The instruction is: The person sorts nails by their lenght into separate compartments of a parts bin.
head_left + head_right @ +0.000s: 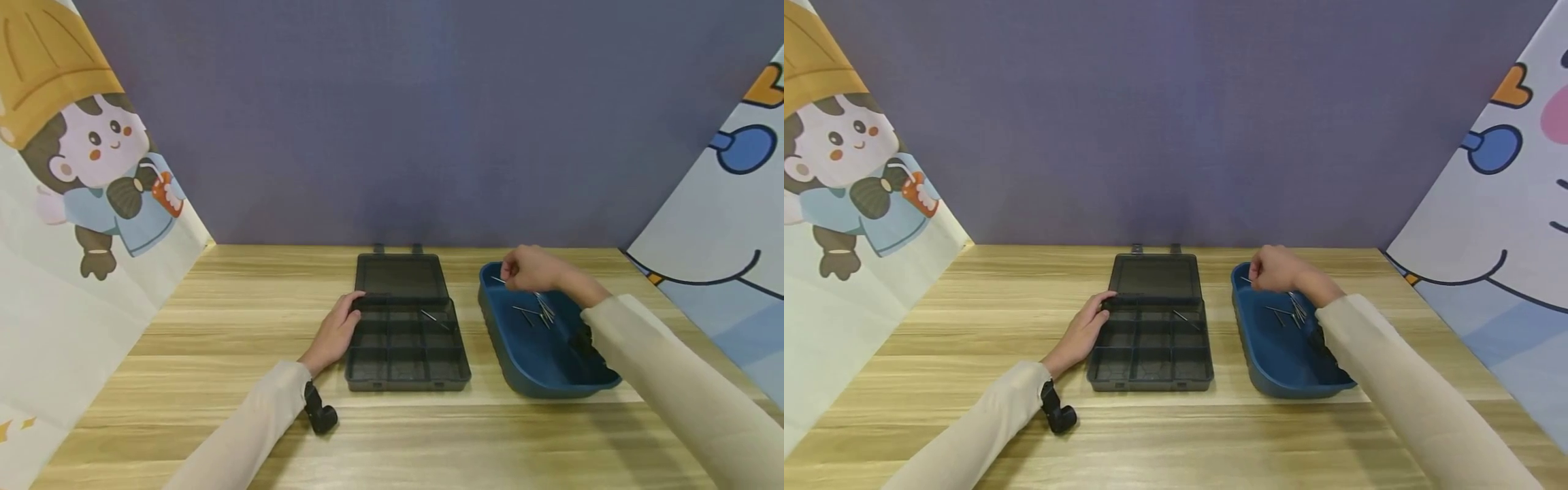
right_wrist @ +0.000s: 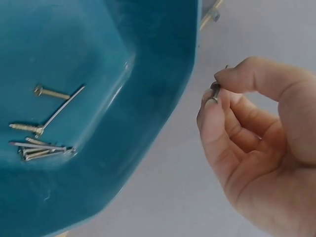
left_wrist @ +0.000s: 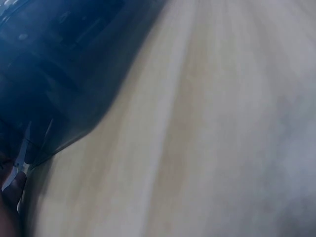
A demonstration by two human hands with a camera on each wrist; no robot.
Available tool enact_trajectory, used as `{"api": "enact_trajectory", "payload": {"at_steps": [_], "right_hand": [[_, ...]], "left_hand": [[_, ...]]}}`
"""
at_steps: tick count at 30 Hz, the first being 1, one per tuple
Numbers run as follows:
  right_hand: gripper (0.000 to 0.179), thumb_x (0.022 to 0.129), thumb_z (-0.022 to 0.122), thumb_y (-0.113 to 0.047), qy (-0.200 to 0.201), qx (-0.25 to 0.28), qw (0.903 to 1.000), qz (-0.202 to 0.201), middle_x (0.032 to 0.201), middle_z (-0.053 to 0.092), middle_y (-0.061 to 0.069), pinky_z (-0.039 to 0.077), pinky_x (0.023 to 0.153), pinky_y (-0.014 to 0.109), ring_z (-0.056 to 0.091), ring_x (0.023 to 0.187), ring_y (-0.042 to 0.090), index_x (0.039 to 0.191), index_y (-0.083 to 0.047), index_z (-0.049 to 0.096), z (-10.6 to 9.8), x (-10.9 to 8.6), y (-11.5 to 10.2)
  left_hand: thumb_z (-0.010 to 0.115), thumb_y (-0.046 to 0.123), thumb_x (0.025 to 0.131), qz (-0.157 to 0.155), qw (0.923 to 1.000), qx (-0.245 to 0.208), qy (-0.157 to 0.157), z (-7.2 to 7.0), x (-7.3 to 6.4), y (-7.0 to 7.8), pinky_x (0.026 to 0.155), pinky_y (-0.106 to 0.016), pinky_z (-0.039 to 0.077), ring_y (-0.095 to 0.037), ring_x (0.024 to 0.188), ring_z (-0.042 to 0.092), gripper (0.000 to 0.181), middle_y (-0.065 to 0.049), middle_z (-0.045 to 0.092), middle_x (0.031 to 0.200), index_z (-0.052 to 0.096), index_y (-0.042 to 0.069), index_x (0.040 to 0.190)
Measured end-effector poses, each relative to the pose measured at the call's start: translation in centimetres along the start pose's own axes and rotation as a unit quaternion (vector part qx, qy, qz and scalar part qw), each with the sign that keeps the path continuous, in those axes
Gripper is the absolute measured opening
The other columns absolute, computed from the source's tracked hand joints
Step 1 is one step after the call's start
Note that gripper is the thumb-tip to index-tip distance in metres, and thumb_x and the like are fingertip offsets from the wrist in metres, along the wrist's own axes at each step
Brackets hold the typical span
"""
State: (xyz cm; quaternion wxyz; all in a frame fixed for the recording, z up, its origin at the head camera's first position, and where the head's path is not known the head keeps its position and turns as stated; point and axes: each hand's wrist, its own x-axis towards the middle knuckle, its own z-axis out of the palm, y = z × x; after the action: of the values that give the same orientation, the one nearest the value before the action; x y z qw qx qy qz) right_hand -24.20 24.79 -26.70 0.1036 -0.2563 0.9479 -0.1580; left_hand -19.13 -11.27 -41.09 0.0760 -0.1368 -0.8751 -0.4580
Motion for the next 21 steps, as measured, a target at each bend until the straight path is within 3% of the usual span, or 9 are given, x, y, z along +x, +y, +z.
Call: {"api": "enact_trajectory", "payload": {"at_steps": [2,4,6,9,11,21], "right_hand": [[0.008,0.082,0.061,-0.003,-0.001,-0.004,1.0000,0.000,0.065,0.056,0.000,0.041,0.061,0.030,0.042,0.052,0.012,0.088,0.000,0.066,0.0,0.3,-0.3],[0.008,0.081,0.061,-0.002,-0.002,-0.003,1.0000,-0.003,0.066,0.056,0.001,0.044,0.074,0.037,0.042,0.055,0.012,0.087,0.000,0.066,0.1,0.6,-0.7],[0.008,0.081,0.061,-0.002,-0.004,-0.003,1.0000,-0.007,0.066,0.056,0.001,0.044,0.075,0.039,0.042,0.055,0.012,0.086,-0.001,0.067,0.3,0.8,-1.0],[0.008,0.081,0.060,-0.001,-0.009,-0.001,0.9999,-0.009,0.069,0.058,0.002,0.044,0.073,0.037,0.043,0.057,0.013,0.085,-0.001,0.067,0.5,1.2,-1.7],[0.009,0.080,0.060,-0.001,-0.009,-0.004,0.9999,-0.008,0.071,0.060,0.002,0.039,0.060,0.029,0.043,0.056,0.012,0.086,-0.001,0.067,0.6,1.5,-2.1],[0.008,0.082,0.059,-0.002,-0.024,0.006,0.9996,-0.011,0.063,0.057,0.000,0.038,0.055,0.027,0.042,0.052,0.011,0.083,-0.005,0.067,1.0,3.0,-3.9]], "left_hand": [[0.039,0.012,0.100,0.001,1.0000,0.002,0.001,0.0,0.0,0.0,0.108,-0.053,0.033,-0.034,0.134,0.040,0.041,-0.014,0.044,0.145,0.044,0.008,0.140],[0.039,0.012,0.100,0.001,1.0000,0.002,0.001,0.0,-0.1,0.0,0.108,-0.053,0.033,-0.034,0.134,0.040,0.041,-0.014,0.043,0.145,0.044,0.008,0.140],[0.039,0.013,0.100,-0.001,1.0000,0.002,-0.001,0.0,-0.1,0.1,0.108,-0.053,0.033,-0.034,0.135,0.040,0.041,-0.014,0.043,0.145,0.043,0.008,0.141],[0.038,0.013,0.101,-0.003,1.0000,0.001,-0.002,0.0,-0.1,0.1,0.109,-0.053,0.032,-0.034,0.135,0.039,0.041,-0.014,0.042,0.146,0.043,0.008,0.141],[0.039,0.013,0.101,-0.003,1.0000,-0.001,0.000,-0.1,-0.1,0.1,0.109,-0.052,0.032,-0.034,0.135,0.039,0.041,-0.014,0.043,0.145,0.043,0.008,0.141],[0.040,0.011,0.099,-0.001,1.0000,-0.006,0.004,-0.1,-0.1,0.2,0.108,-0.052,0.033,-0.034,0.133,0.041,0.041,-0.015,0.046,0.142,0.045,0.007,0.139]]}}
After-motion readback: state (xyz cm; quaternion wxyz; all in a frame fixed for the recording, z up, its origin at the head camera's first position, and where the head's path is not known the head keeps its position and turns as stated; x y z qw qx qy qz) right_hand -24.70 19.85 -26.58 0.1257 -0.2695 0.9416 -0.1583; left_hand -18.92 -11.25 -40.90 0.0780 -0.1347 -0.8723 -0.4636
